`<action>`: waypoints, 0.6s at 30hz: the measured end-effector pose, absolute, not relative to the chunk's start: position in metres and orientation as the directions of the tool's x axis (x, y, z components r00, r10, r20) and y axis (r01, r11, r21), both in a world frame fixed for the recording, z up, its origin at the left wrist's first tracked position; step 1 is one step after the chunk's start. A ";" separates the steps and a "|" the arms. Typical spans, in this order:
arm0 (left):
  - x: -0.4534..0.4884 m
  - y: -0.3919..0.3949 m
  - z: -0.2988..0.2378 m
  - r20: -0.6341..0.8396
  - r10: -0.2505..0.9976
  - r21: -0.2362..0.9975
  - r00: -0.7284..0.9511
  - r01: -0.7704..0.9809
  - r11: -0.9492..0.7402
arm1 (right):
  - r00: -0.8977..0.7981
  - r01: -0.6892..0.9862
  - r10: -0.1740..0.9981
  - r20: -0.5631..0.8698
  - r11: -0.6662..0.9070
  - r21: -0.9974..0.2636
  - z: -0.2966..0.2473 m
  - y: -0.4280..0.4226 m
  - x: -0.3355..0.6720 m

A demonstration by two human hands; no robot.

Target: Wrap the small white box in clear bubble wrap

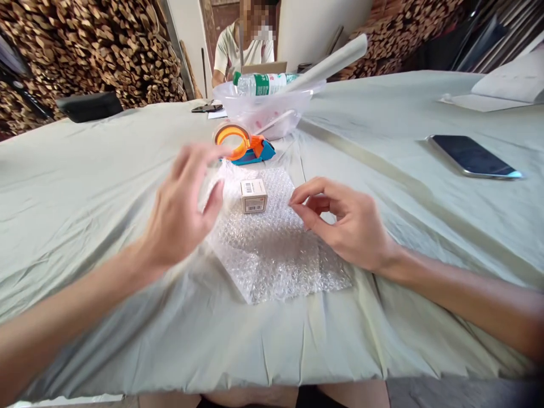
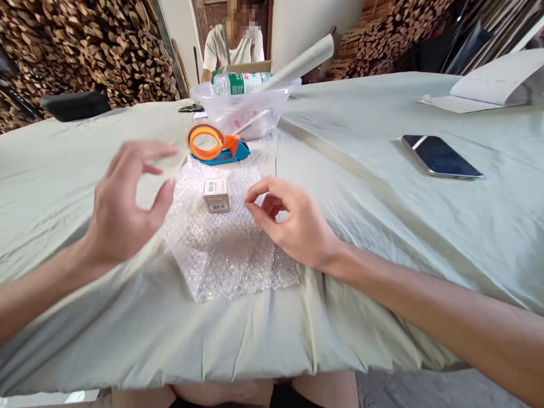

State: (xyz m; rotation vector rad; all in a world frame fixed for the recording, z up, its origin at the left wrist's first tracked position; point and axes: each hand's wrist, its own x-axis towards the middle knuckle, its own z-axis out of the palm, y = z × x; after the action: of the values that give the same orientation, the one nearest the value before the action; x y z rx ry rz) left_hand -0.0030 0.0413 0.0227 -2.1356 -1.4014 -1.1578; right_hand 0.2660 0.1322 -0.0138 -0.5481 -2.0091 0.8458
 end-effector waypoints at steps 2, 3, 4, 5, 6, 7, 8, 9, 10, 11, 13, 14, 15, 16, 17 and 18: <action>0.005 0.023 0.006 0.774 0.575 0.094 0.264 0.851 -0.517 | -0.571 0.048 0.616 0.543 0.685 -0.727 -0.013 0.130 0.266; 0.008 0.017 -0.001 0.770 0.571 0.079 0.286 0.844 -0.530 | -0.590 0.040 0.600 0.540 0.690 -0.723 -0.012 0.129 0.266; 0.010 0.014 -0.005 0.773 0.561 0.076 0.295 0.835 -0.544 | -0.608 0.033 0.588 0.534 0.691 -0.722 -0.012 0.127 0.266; 0.013 0.011 -0.008 0.776 0.553 0.076 0.304 0.825 -0.560 | -0.624 0.031 0.581 0.523 0.687 -0.726 -0.011 0.125 0.266; 0.015 0.010 -0.008 0.777 0.550 0.084 0.307 0.815 -0.573 | -0.640 0.031 0.576 0.508 0.680 -0.732 -0.010 0.124 0.266; 0.016 0.008 -0.008 0.776 0.550 0.097 0.309 0.803 -0.588 | -0.657 0.035 0.573 0.490 0.672 -0.740 -0.009 0.122 0.267; 0.018 0.006 -0.007 0.766 0.562 0.117 0.313 0.791 -0.600 | -0.676 0.044 0.571 0.466 0.662 -0.748 -0.009 0.120 0.267; 0.019 0.005 -0.006 0.748 0.583 0.145 0.316 0.780 -0.609 | -0.695 0.056 0.570 0.439 0.651 -0.757 -0.008 0.118 0.267; 0.020 0.003 -0.006 0.725 0.612 0.182 0.315 0.770 -0.612 | -0.712 0.066 0.566 0.415 0.642 -0.764 -0.008 0.117 0.268; 0.021 0.001 -0.005 0.703 0.640 0.224 0.311 0.757 -0.614 | -0.728 0.069 0.560 0.397 0.635 -0.769 -0.007 0.115 0.268; 0.023 0.000 -0.005 0.658 0.694 0.321 0.293 0.725 -0.610 | -0.750 0.055 0.538 0.384 0.629 -0.775 -0.008 0.113 0.269; 0.024 -0.001 -0.006 0.638 0.716 0.370 0.284 0.703 -0.608 | -0.759 0.041 0.525 0.385 0.629 -0.776 -0.008 0.112 0.269; 0.024 0.000 -0.007 0.620 0.734 0.415 0.277 0.678 -0.607 | -0.768 0.026 0.509 0.388 0.630 -0.776 -0.008 0.111 0.270; 0.025 0.001 -0.008 0.599 0.754 0.459 0.272 0.654 -0.601 | -0.776 0.016 0.496 0.389 0.632 -0.774 -0.008 0.111 0.270; 0.025 0.001 -0.008 0.578 0.772 0.500 0.266 0.632 -0.592 | -0.783 0.011 0.485 0.388 0.635 -0.772 -0.008 0.110 0.271; 0.025 0.002 -0.009 0.557 0.788 0.536 0.261 0.612 -0.581 | -0.789 0.009 0.477 0.387 0.638 -0.770 -0.008 0.110 0.271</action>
State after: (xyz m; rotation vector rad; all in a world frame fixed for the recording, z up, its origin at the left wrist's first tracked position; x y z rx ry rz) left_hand 0.0250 0.0024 -0.0090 -2.6545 -1.5016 -1.3976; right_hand 0.2712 0.1102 -0.0079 -0.3780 -2.2827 1.0681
